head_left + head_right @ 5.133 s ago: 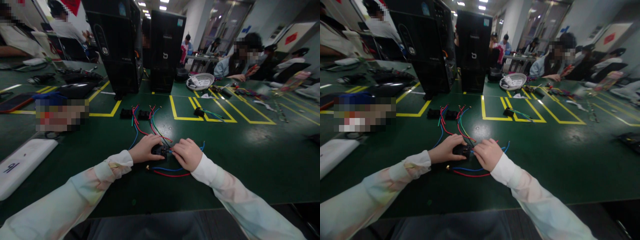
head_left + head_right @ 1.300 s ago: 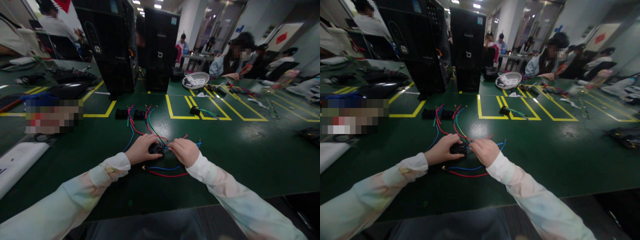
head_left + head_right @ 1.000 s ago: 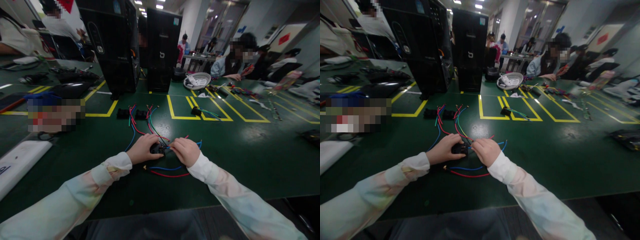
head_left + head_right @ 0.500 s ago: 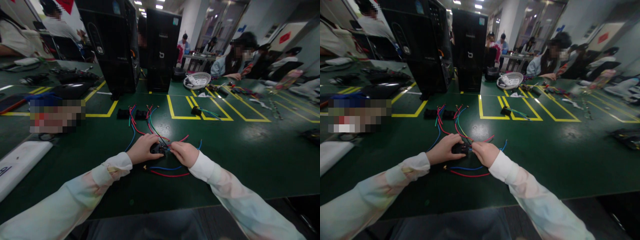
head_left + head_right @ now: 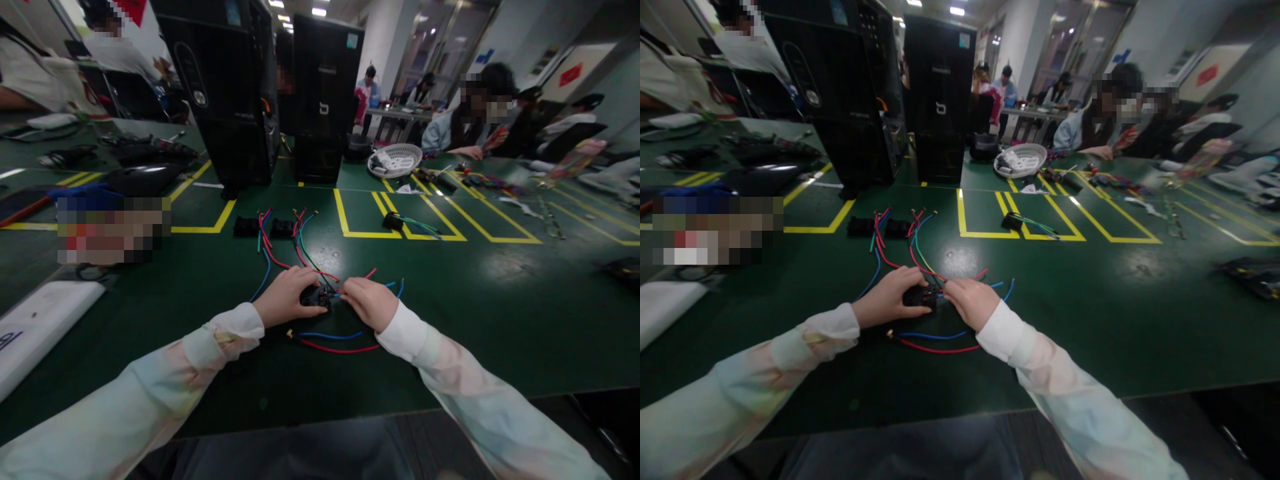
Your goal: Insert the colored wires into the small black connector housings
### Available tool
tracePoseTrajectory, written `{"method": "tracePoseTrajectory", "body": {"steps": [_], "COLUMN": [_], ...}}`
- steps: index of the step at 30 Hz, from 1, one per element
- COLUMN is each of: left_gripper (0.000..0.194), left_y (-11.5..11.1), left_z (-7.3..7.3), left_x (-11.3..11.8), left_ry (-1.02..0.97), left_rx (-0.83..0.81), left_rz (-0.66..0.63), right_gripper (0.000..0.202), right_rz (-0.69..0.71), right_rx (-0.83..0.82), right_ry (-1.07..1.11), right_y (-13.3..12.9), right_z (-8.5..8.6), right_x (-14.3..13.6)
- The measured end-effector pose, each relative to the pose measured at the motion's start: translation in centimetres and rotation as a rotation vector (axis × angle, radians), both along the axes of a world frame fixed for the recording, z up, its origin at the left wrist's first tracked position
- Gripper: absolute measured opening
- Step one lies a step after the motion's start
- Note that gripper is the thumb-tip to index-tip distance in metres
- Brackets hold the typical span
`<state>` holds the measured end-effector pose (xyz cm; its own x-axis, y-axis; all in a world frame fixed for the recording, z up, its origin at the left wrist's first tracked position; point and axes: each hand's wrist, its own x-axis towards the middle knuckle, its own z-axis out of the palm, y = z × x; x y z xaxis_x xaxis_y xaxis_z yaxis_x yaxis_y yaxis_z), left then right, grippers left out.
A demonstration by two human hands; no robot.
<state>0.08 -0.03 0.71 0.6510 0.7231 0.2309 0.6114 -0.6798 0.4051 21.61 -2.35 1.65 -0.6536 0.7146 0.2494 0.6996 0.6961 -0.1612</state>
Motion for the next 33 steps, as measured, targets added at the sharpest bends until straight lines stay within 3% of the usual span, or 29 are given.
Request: {"method": "tracePoseTrajectory", "body": {"steps": [6, 13, 26, 33], "left_gripper": [0.035, 0.032, 0.035, 0.033], "left_y": [0.0, -0.3, 0.0, -0.2], "left_z": [0.0, 0.2, -0.2, 0.1], "left_x": [0.1, 0.3, 0.1, 0.2], "left_ry": [0.009, -0.005, 0.006, 0.011], "left_rx": [0.02, 0.053, 0.038, 0.048], "left_rz": [-0.002, 0.038, 0.014, 0.029], "right_gripper": [0.019, 0.011, 0.023, 0.018], "right_rz": [-0.026, 0.007, -0.025, -0.07], "right_rx": [0.059, -0.021, 0.222, 0.186], "right_ry": [0.011, -0.003, -0.042, -0.032], "right_y": [0.0, -0.8, 0.3, -0.5], "right_z": [-0.1, 0.4, 0.5, 0.9], "right_x": [0.0, 0.3, 0.1, 0.0]}}
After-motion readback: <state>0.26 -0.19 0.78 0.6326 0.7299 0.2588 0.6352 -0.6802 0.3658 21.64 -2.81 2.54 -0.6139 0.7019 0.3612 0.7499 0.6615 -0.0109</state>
